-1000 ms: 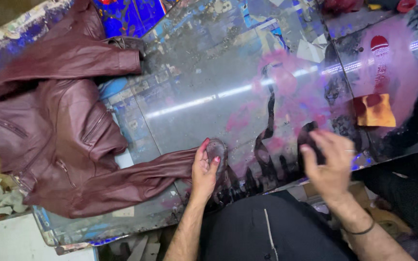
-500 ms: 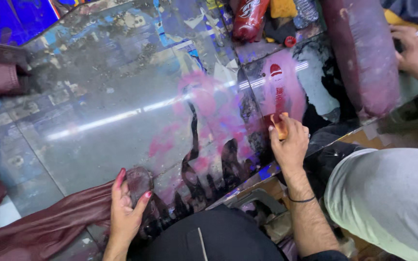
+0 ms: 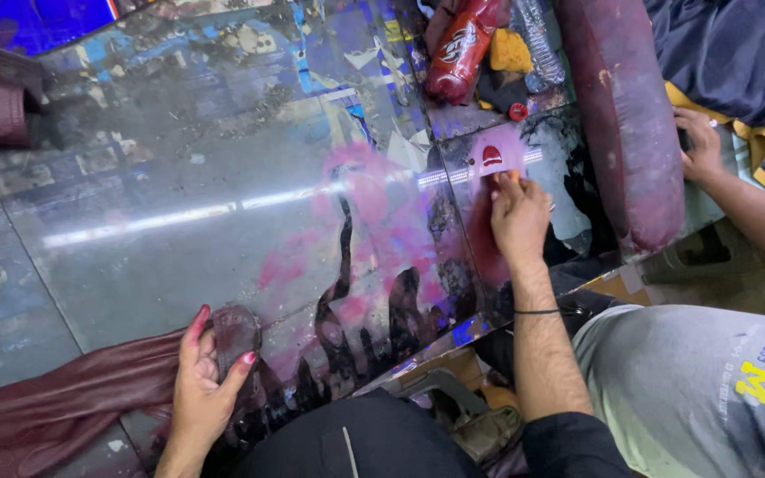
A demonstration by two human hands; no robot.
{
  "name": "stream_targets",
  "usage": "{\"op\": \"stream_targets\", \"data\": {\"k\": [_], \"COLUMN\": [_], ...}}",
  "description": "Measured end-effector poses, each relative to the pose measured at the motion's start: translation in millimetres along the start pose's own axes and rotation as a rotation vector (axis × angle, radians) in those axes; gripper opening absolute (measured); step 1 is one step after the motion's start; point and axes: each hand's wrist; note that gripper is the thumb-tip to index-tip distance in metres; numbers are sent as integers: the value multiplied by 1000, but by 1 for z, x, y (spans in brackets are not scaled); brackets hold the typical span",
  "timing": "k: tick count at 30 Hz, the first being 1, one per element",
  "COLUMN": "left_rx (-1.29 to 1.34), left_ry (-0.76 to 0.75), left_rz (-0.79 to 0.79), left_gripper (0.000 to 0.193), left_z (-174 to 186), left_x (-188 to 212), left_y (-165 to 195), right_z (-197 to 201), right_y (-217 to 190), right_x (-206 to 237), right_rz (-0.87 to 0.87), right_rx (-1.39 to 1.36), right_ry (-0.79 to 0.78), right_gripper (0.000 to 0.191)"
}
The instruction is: The person dips a sponge dauber into red dye and rubs it along the cuff of a maroon leather jacket, working the dye around the edge and turning the cuff to coat the inner and outer surfaces. The jacket lies on a dye-stained work table while the person repeatedly reloads the dauber and continues coloring the cuff.
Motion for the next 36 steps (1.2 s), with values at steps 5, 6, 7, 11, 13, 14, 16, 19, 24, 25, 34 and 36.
{"op": "stream_targets", "data": {"k": [5, 6, 7, 11, 13, 14, 16, 19, 24, 25, 34, 36], "left_rx": [36, 47, 61, 58, 87, 122, 288, 415, 462, 488, 513, 560], "left_ry": [-1, -11, -17, -9, 39, 58, 16, -17, -68, -76, -107, -124], "left_rz": [6, 2, -12, 43, 65, 63, 56, 78, 164, 183, 194, 220], "left_gripper": [91, 91, 91, 84, 78, 74, 75, 75, 75, 75, 69, 68], "left_z": [-2, -1, -2, -2, -2, -1, -1, 4, 15, 17, 27, 28], "left_x": [-4, -4, -5, -8, -7, -5, -5, -1, 2, 3, 11, 11], "left_y": [5, 5, 4, -3, -7, -9, -10, -6, 3, 3, 2, 2], "right_z": [14, 14, 13, 5, 9, 8, 6, 7, 10, 12, 14, 17], "right_y": [4, 4, 3, -6, -5, -9, -20, -49, -179, -205, -307, -318], "right_x": [-8, -9, -12, -7, 6, 16, 32, 51, 110, 119, 81, 77], "right_rz": [-103, -64, -15, 90, -36, 47, 87, -355, -726, -905, 294, 396], "right_rx": [12, 47, 80, 81, -240, -12, -41, -973, -1964, -2006, -1026, -1003], "right_ry": [-378, -195, -5, -185, -197, -9, -132, -82, -407, -546, -244, -216], "right_gripper": [25, 26, 29, 27, 24, 23, 23, 33, 43, 45, 25, 24]}}
Point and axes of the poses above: each hand's wrist, its own x-axis away from the middle knuckle, its own z-axis out of the back of the hand, y = z × x, and after that the axes turned 3 degrees about z, right-handed
